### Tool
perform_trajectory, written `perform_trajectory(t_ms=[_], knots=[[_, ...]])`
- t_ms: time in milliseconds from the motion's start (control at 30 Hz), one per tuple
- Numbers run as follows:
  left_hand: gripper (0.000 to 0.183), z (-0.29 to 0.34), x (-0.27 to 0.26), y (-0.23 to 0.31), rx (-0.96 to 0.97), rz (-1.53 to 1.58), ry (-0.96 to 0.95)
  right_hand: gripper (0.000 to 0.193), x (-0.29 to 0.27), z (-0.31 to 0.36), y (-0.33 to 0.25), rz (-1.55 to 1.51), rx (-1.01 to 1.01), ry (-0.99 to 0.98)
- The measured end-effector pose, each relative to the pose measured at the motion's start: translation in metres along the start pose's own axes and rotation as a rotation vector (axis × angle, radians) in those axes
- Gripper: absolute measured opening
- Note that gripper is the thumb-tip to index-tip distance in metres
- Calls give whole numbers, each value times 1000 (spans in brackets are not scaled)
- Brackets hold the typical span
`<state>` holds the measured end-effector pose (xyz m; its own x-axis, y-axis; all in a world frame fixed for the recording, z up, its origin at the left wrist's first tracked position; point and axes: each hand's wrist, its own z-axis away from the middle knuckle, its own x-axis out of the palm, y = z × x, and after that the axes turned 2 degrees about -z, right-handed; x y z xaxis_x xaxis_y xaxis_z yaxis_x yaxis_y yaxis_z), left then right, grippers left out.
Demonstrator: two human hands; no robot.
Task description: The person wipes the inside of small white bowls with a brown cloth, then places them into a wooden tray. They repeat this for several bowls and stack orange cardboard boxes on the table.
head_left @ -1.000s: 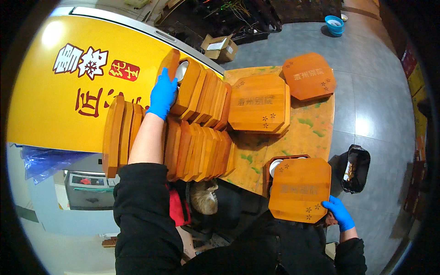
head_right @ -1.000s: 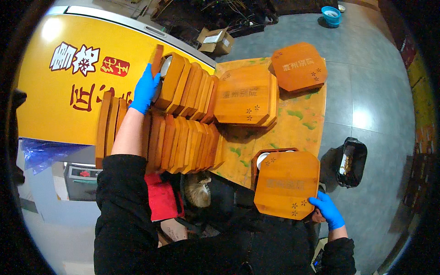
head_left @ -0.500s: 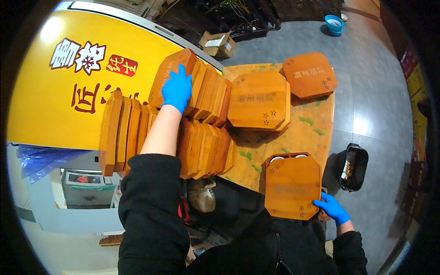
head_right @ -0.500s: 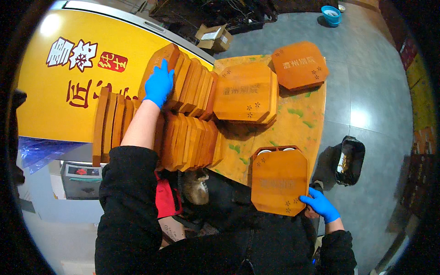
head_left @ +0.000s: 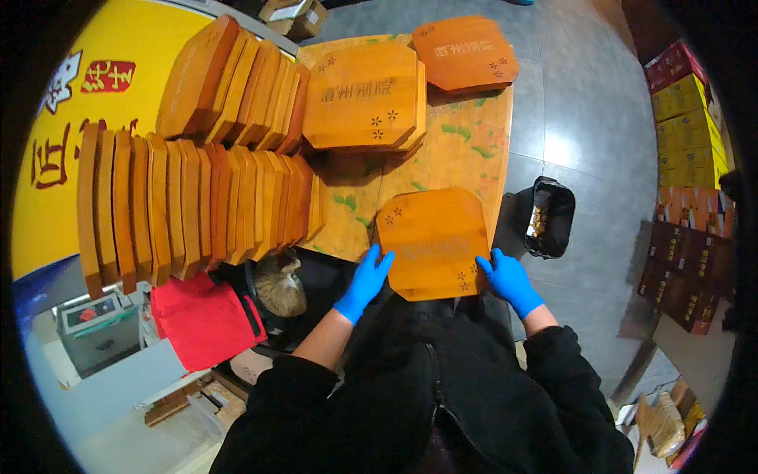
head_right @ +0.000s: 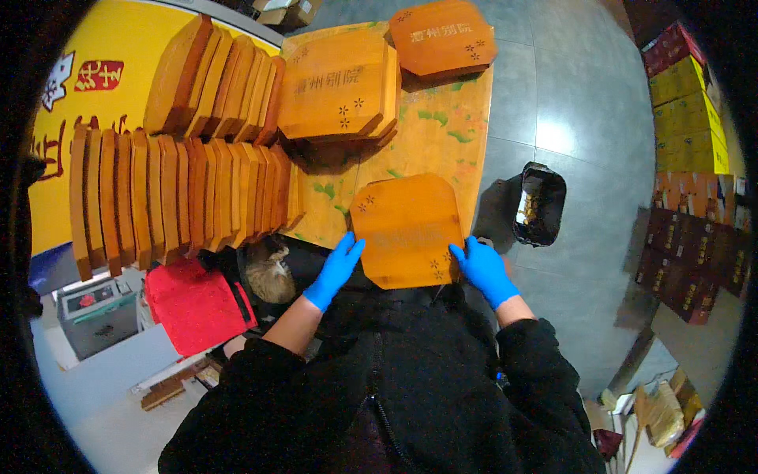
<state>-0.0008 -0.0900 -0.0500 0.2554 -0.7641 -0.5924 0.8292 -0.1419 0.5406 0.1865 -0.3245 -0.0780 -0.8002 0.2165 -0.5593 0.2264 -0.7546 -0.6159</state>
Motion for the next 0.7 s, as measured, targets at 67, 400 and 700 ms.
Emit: perform_trajectory(t_ms=[67, 400, 700], knots=[[57, -4, 19, -18, 51, 154, -8, 47, -4, -8, -14, 216, -19, -5], [25, -50, 51, -61, -7, 360, -17, 40, -16, -39, -9, 185, -109, -260], [53, -31, 35, -17, -173, 923, -297, 45, 18, -35, 17, -949, 236, -334]])
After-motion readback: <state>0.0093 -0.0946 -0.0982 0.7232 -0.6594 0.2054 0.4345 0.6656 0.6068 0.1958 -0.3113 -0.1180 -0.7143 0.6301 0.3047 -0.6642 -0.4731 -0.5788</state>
